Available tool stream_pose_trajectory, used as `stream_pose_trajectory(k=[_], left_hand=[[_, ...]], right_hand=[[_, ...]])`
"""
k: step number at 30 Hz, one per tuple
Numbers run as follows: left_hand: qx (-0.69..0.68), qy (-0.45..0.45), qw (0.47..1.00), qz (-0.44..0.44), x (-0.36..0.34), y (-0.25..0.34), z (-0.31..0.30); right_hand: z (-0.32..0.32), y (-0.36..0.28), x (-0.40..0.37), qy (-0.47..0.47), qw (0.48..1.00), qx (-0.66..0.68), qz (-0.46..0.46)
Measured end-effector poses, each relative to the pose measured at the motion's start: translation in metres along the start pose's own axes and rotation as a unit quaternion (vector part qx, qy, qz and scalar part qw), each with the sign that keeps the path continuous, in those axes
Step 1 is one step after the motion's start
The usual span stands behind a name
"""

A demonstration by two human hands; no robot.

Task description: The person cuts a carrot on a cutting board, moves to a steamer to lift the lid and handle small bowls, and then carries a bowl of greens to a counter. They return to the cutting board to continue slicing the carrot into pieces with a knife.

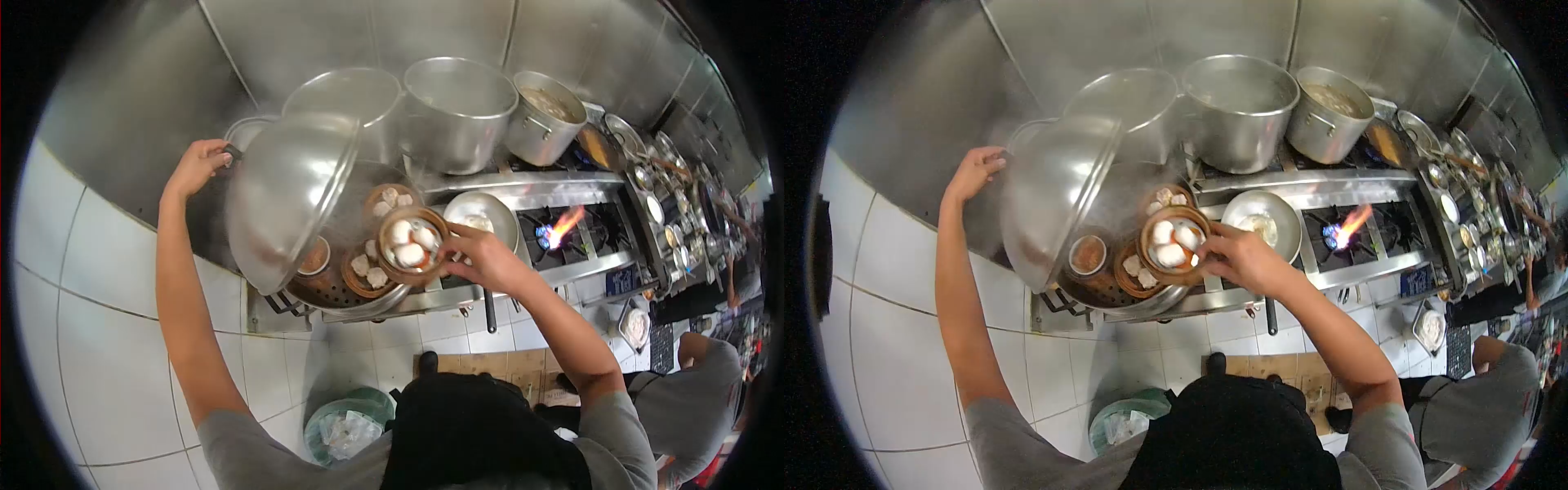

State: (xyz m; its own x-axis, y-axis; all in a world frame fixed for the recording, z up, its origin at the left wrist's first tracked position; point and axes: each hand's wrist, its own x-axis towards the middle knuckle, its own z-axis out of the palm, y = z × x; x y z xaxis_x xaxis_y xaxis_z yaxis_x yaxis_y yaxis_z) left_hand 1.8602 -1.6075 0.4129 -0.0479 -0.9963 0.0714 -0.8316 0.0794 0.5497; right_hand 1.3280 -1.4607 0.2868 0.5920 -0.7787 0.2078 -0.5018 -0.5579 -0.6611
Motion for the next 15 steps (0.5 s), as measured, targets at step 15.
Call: stream_pose_trajectory(k=[15], left_hand=[[-0.085, 0.027, 0.996, -0.018, -0.028, -0.042, -0.018]], right_hand=[[0.13, 0.139, 0.31, -0.121, 0.971, -0.19, 0.075]])
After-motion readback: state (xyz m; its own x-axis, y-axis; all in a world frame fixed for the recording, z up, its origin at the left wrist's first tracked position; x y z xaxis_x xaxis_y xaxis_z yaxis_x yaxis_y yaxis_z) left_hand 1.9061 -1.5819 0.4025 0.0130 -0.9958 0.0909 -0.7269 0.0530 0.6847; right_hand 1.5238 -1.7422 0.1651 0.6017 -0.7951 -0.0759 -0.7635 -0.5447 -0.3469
